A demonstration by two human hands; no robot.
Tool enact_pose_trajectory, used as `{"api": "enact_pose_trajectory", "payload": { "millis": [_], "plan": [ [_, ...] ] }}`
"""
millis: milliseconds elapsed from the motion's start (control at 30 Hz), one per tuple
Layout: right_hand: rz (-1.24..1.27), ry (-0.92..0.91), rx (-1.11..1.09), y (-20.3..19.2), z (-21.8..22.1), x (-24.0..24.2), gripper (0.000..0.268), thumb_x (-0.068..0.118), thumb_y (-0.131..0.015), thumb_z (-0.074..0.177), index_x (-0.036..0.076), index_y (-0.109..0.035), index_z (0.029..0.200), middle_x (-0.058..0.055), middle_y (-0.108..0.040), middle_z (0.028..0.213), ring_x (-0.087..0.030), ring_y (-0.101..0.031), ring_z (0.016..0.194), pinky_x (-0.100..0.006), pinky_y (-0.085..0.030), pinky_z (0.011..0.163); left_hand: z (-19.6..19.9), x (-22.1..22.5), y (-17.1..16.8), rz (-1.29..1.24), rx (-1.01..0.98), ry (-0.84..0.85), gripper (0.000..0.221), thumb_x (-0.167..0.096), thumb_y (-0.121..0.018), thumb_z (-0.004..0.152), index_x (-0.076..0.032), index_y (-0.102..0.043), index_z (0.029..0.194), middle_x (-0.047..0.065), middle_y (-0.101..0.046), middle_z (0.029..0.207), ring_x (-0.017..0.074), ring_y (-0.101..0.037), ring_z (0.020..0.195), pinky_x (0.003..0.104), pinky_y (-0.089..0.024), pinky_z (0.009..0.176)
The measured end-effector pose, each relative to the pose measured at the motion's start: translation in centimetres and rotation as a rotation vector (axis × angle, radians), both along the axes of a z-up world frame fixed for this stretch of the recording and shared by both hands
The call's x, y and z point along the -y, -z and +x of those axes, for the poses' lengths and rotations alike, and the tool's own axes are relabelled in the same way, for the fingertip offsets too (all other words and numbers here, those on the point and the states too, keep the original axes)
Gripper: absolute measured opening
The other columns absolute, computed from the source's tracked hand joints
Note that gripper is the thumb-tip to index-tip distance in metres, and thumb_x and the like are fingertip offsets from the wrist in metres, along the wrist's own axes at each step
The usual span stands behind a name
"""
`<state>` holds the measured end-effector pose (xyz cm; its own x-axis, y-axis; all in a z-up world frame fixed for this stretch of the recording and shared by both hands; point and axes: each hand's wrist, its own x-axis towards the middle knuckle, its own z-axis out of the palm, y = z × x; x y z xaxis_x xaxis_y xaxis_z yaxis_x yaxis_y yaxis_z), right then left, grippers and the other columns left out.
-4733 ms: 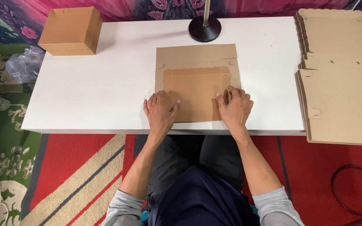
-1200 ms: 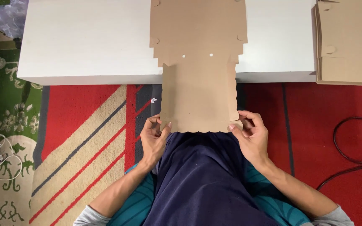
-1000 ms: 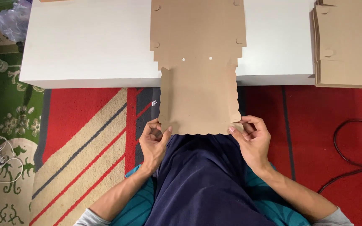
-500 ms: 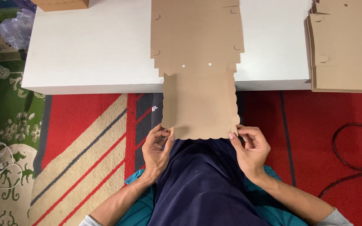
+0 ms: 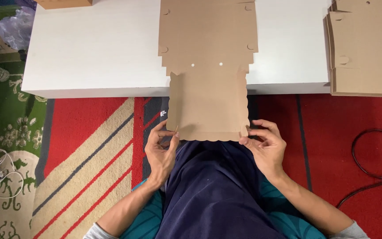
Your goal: Assembling a cardboard box from a flat cutout by folding along pre-scored lines and tucking in tabs.
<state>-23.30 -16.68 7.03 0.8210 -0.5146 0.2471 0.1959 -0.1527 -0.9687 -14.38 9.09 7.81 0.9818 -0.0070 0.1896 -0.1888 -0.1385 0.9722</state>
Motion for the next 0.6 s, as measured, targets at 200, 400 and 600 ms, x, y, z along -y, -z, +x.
{"api": "enact_pose_trajectory", "payload": {
  "millis": [200, 400, 600],
  "plan": [
    [0.099, -0.057, -0.062, 0.4, 1.4, 0.9, 0.022, 0.001, -0.082, 0.081, -0.009, -0.065, 0.090, -0.021, -0.057, 0.118, -0.036, -0.073, 0.097, -0.033, -0.067, 0.057, 1.8, 0.3, 2.6, -0.073, -0.054, -0.001, 0.018, -0.005, -0.079, 0.086, -0.001, -0.061, 0.087, 0.021, -0.065, 0.117, 0.0335, -0.074, 0.091, 0.033, -0.065, 0.054],
    [0.226, -0.076, -0.153, -0.5, 2.8, 1.1, 0.030, 0.003, -0.081, 0.085, -0.006, -0.057, 0.101, -0.020, -0.056, 0.114, -0.027, -0.072, 0.085, -0.035, -0.067, 0.051, 3.5, 0.1, 4.4, -0.152, -0.042, 0.007, 0.026, -0.006, -0.078, 0.089, -0.006, -0.053, 0.098, 0.009, -0.052, 0.086, 0.0174, -0.064, 0.066, 0.025, -0.055, 0.046],
    [0.327, -0.066, -0.250, -0.1, 3.5, 1.1, 0.035, 0.007, -0.079, 0.088, -0.004, -0.054, 0.110, -0.013, -0.057, 0.098, -0.019, -0.067, 0.079, -0.035, -0.066, 0.051, 4.0, 1.4, 1.6, -0.214, -0.182, 0.033, 0.046, -0.010, -0.079, 0.088, -0.008, -0.044, 0.118, 0.010, -0.058, 0.107, 0.0141, -0.063, 0.076, 0.021, -0.054, 0.051]
  ]
}}
